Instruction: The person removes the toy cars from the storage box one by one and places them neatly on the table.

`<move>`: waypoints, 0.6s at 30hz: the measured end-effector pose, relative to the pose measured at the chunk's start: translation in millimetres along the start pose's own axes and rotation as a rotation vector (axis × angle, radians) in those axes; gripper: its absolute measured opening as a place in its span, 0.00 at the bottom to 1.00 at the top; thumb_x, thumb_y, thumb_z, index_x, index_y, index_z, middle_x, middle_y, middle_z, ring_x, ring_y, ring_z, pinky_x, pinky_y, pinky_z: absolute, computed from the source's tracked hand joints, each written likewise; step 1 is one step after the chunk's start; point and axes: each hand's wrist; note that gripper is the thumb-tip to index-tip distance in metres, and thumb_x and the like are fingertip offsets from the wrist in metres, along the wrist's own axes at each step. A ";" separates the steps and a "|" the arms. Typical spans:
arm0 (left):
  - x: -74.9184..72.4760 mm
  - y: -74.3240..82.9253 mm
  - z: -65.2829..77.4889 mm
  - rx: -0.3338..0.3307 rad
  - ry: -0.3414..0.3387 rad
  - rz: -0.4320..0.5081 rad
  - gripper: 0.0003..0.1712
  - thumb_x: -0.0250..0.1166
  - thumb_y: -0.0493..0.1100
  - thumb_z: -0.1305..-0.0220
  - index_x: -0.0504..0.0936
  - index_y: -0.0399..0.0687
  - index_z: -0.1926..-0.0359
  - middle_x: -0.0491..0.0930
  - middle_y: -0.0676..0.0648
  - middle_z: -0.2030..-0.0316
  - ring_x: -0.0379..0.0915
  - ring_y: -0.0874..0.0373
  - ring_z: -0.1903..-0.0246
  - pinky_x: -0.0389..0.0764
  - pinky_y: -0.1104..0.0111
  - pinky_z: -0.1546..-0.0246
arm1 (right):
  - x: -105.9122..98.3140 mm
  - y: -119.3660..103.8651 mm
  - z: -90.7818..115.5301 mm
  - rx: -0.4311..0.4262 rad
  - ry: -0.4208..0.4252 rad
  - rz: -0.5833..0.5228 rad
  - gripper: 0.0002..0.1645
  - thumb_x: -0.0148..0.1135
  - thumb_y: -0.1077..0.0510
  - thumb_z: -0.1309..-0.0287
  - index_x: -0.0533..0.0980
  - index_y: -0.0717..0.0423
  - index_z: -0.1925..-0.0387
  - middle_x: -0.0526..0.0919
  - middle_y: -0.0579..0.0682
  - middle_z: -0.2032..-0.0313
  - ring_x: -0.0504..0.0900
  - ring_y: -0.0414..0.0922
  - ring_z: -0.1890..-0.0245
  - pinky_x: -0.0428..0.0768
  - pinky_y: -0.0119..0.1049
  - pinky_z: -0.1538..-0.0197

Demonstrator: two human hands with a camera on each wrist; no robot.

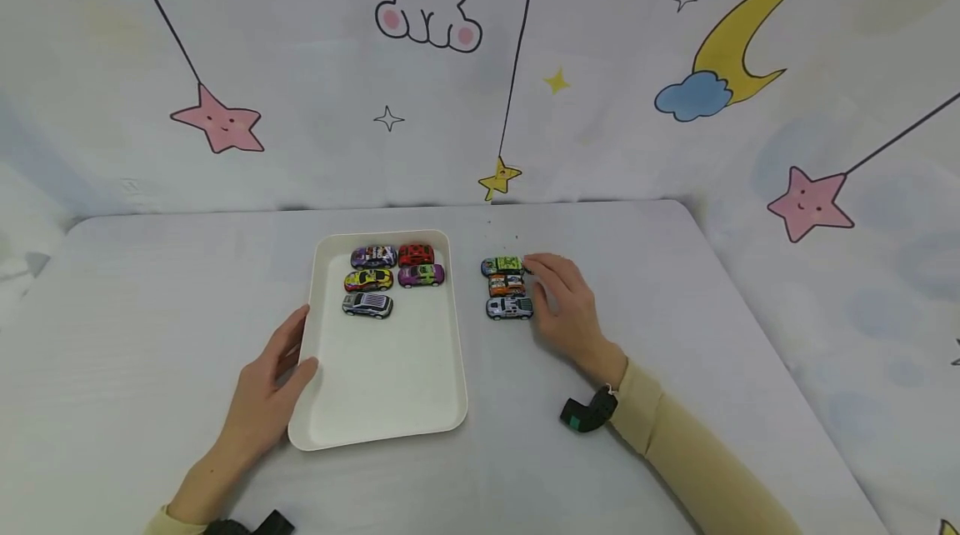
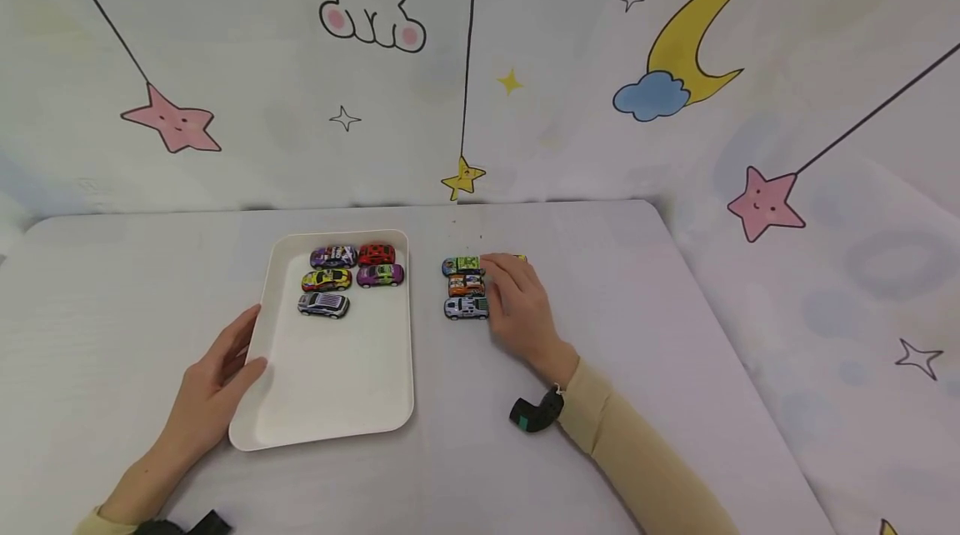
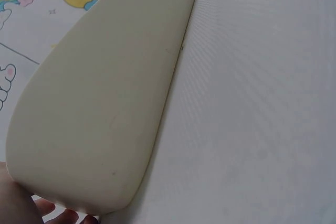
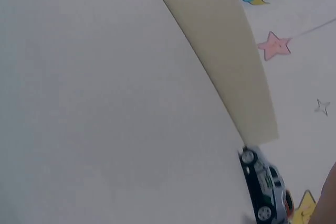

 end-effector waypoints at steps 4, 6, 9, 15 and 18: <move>-1.2 0.6 -0.6 0.003 0.001 0.005 0.38 0.59 0.35 0.30 0.59 0.55 0.23 0.69 0.38 0.31 0.73 0.41 0.39 0.65 0.91 0.46 | 10.4 -19.1 -0.4 -0.018 -0.007 -0.044 0.18 0.58 0.73 0.44 0.81 0.68 0.51 0.83 0.61 0.50 0.80 0.56 0.48 0.75 0.39 0.38; -1.7 1.2 -0.8 0.007 0.001 0.007 0.38 0.59 0.34 0.30 0.59 0.54 0.23 0.68 0.37 0.31 0.72 0.36 0.40 0.65 0.91 0.47 | 15.4 -28.0 -0.5 -0.030 -0.017 -0.071 0.18 0.59 0.72 0.45 0.81 0.67 0.51 0.83 0.61 0.50 0.81 0.55 0.48 0.76 0.39 0.39; -2.3 1.6 -1.4 0.016 0.003 0.000 0.38 0.59 0.34 0.30 0.59 0.54 0.23 0.69 0.36 0.31 0.72 0.35 0.40 0.65 0.92 0.47 | 22.2 -40.1 -1.2 -0.050 -0.042 -0.122 0.18 0.61 0.72 0.46 0.81 0.67 0.52 0.83 0.59 0.49 0.81 0.53 0.48 0.77 0.40 0.40; -1.4 -0.4 -2.3 0.033 0.014 0.019 0.38 0.60 0.33 0.31 0.60 0.54 0.23 0.69 0.36 0.32 0.70 0.69 0.38 0.65 0.91 0.45 | 31.7 -60.4 -6.9 -0.045 -0.176 -0.209 0.20 0.63 0.66 0.41 0.79 0.65 0.46 0.81 0.56 0.44 0.79 0.51 0.43 0.77 0.40 0.37; 0.7 -1.2 -0.6 0.027 0.021 0.030 0.38 0.59 0.33 0.31 0.61 0.55 0.24 0.70 0.36 0.32 0.66 0.80 0.41 0.66 0.90 0.45 | 37.5 -68.3 -11.0 -0.024 -0.270 -0.237 0.22 0.64 0.63 0.39 0.78 0.63 0.43 0.80 0.55 0.42 0.78 0.49 0.40 0.76 0.39 0.36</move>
Point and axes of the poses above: each hand's wrist, its own z-axis away from the middle knuckle, its own x-axis out of the palm, y = z × x
